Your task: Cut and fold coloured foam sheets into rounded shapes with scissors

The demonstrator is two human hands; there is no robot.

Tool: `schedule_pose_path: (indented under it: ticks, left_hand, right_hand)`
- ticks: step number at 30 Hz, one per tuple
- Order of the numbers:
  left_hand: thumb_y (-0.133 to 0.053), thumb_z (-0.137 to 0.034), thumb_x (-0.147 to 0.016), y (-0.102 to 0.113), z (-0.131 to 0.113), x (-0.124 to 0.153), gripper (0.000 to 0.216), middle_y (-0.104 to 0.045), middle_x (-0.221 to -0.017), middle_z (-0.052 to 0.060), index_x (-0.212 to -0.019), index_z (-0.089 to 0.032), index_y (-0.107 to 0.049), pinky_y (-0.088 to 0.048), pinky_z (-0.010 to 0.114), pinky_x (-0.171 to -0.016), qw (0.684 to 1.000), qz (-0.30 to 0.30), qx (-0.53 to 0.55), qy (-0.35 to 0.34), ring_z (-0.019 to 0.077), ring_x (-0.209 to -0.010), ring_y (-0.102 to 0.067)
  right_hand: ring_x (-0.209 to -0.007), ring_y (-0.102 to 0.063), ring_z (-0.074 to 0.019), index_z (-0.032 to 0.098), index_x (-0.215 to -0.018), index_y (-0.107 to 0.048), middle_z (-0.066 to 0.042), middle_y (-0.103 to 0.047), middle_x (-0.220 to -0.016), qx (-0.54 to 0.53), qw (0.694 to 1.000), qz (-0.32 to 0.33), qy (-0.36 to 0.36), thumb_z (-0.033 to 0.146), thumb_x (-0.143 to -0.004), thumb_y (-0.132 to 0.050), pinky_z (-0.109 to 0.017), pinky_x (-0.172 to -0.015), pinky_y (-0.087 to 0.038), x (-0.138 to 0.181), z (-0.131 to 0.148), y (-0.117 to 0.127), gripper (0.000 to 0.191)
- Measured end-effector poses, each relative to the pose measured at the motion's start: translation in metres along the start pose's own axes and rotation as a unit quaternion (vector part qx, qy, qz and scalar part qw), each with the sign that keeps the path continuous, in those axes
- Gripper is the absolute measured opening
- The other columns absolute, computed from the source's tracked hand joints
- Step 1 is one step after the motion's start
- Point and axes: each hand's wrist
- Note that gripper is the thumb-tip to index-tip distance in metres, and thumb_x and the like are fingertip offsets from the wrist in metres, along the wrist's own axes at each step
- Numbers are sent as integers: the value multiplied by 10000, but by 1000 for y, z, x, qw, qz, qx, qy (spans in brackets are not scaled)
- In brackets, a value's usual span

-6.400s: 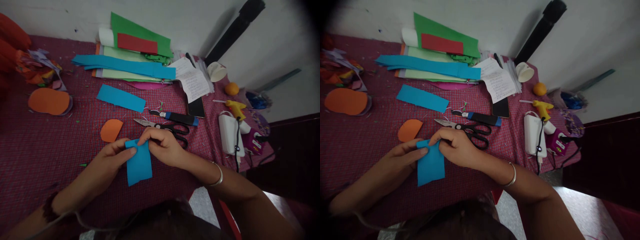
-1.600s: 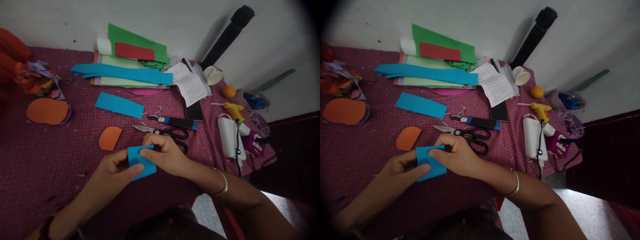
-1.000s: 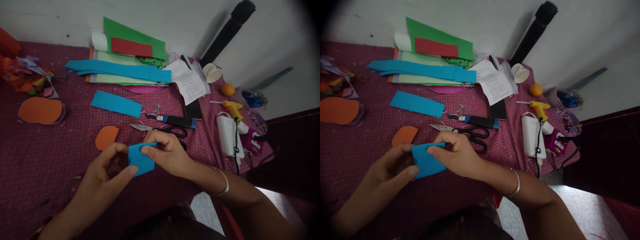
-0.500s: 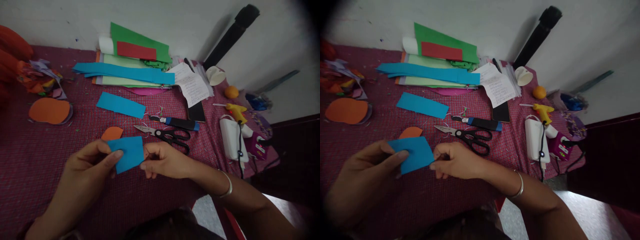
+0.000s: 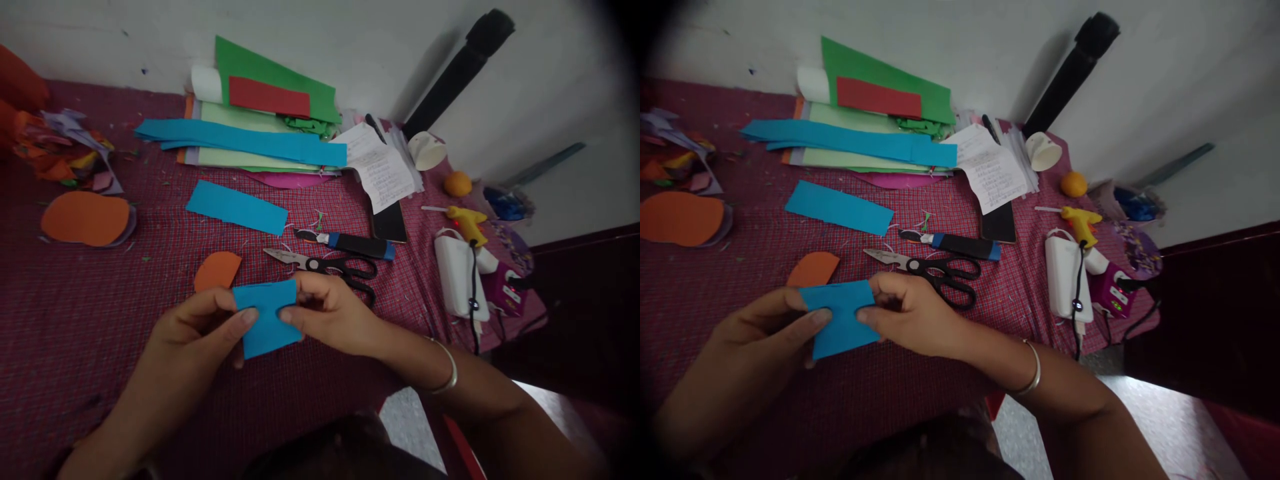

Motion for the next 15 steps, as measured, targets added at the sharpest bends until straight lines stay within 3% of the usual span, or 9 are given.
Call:
schedule_pose_path:
  ticks: [5, 10, 15]
  left_hand:
    - [-690, -274, -764, -3, -5, 0, 15, -614, -581, -49, -760, -262, -698, -424, 201, -460, 999, -12, 31, 2, 101, -495, -542]
    - [-691, -164, -680, -2, -6, 0, 129, -637, -655, -41, -662, -286, -730, -454, 196, -470, 997, -2, 63, -40, 97, -511, -559]
    - [-638, -128, -694, 0, 2, 2, 201, -646, -764, -29, -657, -299, -736, -461, 196, -494, 996, -22, 40, -75, 93, -550, -544]
  right_hand:
    - [-520, -517, -68, 168, -874, -585, 59, -543, -623, 7, 999, -9, 46, 271, -858, -613, -187, -487, -438, 0, 1, 3, 108]
    - [-559, -568, -75, 161, -884, -651, 25, -615, -706, -11, 998, 4, 69, 146, -837, -548, -198, -522, -483, -1, 4, 4, 114]
    - [-550, -571, -74, 175, -817, -671, 38, -622, -656, -45, 997, -19, 59, 63, -758, -515, -197, -526, -483, 1, 1, 0, 201]
Point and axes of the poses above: each hand's wrist, its own x-axis away from the middle knuckle, its own y-axis out of the back of the hand, z = x × y
